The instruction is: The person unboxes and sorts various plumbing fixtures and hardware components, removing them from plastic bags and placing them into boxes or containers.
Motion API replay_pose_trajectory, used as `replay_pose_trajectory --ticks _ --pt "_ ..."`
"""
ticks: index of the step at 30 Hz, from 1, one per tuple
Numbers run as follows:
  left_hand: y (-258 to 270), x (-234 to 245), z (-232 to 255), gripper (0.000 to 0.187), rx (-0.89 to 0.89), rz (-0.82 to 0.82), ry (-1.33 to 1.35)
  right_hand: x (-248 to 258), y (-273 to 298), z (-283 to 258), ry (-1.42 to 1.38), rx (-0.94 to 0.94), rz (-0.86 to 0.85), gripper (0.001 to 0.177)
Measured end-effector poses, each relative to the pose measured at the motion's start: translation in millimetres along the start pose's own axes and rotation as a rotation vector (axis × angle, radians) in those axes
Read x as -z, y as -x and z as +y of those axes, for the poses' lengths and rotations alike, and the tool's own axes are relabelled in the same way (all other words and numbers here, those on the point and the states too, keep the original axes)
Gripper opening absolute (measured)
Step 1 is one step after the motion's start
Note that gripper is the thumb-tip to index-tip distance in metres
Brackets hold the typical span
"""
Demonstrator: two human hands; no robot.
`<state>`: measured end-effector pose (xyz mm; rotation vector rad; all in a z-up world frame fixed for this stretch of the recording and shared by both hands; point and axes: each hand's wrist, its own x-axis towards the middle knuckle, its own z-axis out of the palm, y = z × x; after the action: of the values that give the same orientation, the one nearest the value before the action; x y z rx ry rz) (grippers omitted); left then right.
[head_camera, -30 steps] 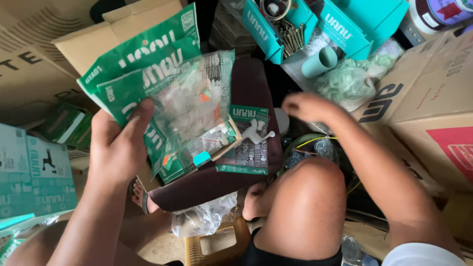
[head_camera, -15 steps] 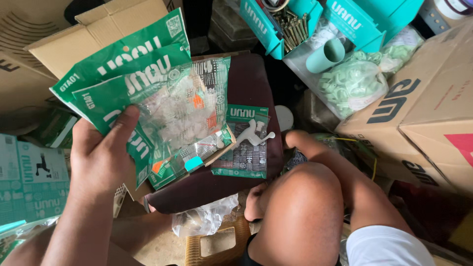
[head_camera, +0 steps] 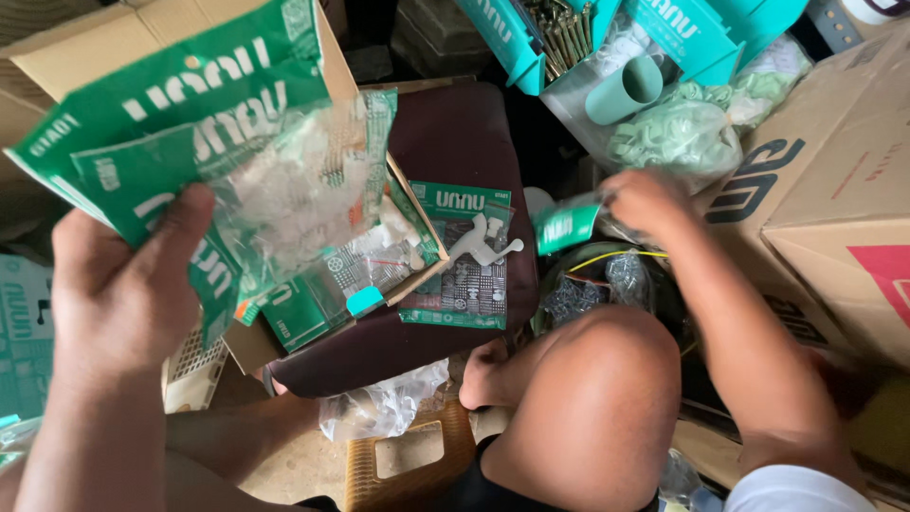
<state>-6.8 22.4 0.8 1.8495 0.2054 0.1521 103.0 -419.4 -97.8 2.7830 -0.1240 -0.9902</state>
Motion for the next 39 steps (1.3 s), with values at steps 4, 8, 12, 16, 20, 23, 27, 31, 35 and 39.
replay_pose_trajectory --ticks 4,8,12,16,20,23,27,31,35,39 --pt "1.5 6.8 3.5 0.023 0.082 0.108 -0.050 51.8 44.8 2.7 -0.063 -0.116 0.051 0.036" --pt "0.9 11.7 4.4 0.027 0.062 0.182 0.109 80.2 70.2 3.2 -0.119 0.010 0.066 0.052" --pt "-0.4 19.7 -2.5 0.026 0.091 0.329 0.269 113.8 96.0 -20.1 -0.371 0.121 0.008 0.042" --pt "0.8 43.8 -10.1 0.022 0.075 0.367 0.149 132.1 107.7 -57.5 -0.391 -0.006 0.073 0.062" --pt "5.0 58.0 -1.6 0.021 0.124 0.499 0.183 128.5 86.2 -98.1 -0.848 0.307 -0.041 0.048" --pt "1.5 75.2 -14.8 0.020 0.054 0.561 0.259 128.2 88.9 -143.0 -1.042 0.379 -0.175 0.036" --pt "3.6 88.7 -13.0 0.015 0.058 0.641 0.376 118.1 122.0 -192.4 -1.241 0.313 -0.320 0.033" --pt "7.8 94.9 -4.5 0.019 0.190 0.691 0.303 68.1 94.5 -212.9 -1.432 0.337 -0.463 0.043" --pt "6.6 98.9 -10.6 0.016 0.074 0.674 0.396 50.4 90.7 -219.7 -1.567 0.302 -0.563 0.038" --pt "3.5 95.3 -6.3 0.015 0.061 0.701 0.463 46.5 94.3 -221.4 -1.671 0.254 -0.585 0.045"
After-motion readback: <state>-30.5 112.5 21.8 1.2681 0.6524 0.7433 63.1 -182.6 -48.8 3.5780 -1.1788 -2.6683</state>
